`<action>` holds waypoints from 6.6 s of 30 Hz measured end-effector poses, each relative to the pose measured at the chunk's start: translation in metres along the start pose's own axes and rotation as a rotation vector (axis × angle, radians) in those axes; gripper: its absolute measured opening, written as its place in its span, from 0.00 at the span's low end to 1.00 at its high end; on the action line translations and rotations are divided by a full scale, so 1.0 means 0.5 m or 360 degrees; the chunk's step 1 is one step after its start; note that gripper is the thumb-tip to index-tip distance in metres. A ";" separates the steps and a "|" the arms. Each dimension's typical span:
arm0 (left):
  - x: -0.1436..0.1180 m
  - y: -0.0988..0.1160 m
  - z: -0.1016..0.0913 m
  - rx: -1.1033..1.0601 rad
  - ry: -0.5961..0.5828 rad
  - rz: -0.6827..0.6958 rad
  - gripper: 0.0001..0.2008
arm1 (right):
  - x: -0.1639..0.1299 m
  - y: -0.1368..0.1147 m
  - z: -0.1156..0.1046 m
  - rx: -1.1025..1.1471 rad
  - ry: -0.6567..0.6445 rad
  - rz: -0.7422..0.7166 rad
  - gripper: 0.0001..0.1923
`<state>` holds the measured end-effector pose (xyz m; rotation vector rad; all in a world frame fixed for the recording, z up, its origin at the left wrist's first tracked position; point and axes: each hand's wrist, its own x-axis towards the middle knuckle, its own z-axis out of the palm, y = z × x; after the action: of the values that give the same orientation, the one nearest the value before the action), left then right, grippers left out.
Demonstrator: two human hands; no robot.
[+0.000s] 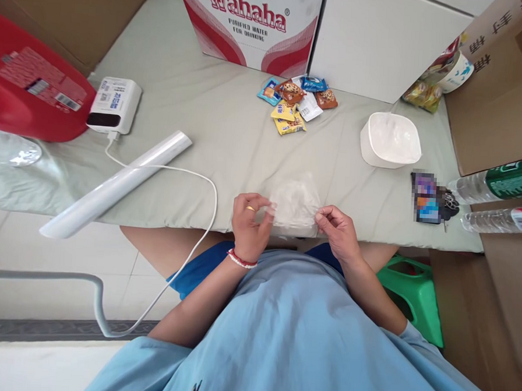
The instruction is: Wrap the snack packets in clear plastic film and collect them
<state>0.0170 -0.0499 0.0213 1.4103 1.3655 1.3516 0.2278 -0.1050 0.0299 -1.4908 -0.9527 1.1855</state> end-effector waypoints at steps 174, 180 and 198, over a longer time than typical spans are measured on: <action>0.207 -0.081 -0.028 0.1704 -0.0924 0.0640 0.29 | 0.619 -0.218 0.184 -0.2092 -0.0141 -0.0314 0.36; 0.207 -0.082 -0.030 0.1635 -0.0917 0.0622 0.28 | 0.623 -0.203 0.057 -0.1917 -0.0685 -0.0769 0.43; 0.205 -0.078 -0.030 0.1637 -0.0910 0.0624 0.29 | 0.571 -0.176 0.064 -0.2125 -0.0526 -0.0911 0.38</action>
<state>-0.0177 0.0542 0.0051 2.5826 1.4546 0.2779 0.2589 0.1932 0.0519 -1.7321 -2.4813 0.2619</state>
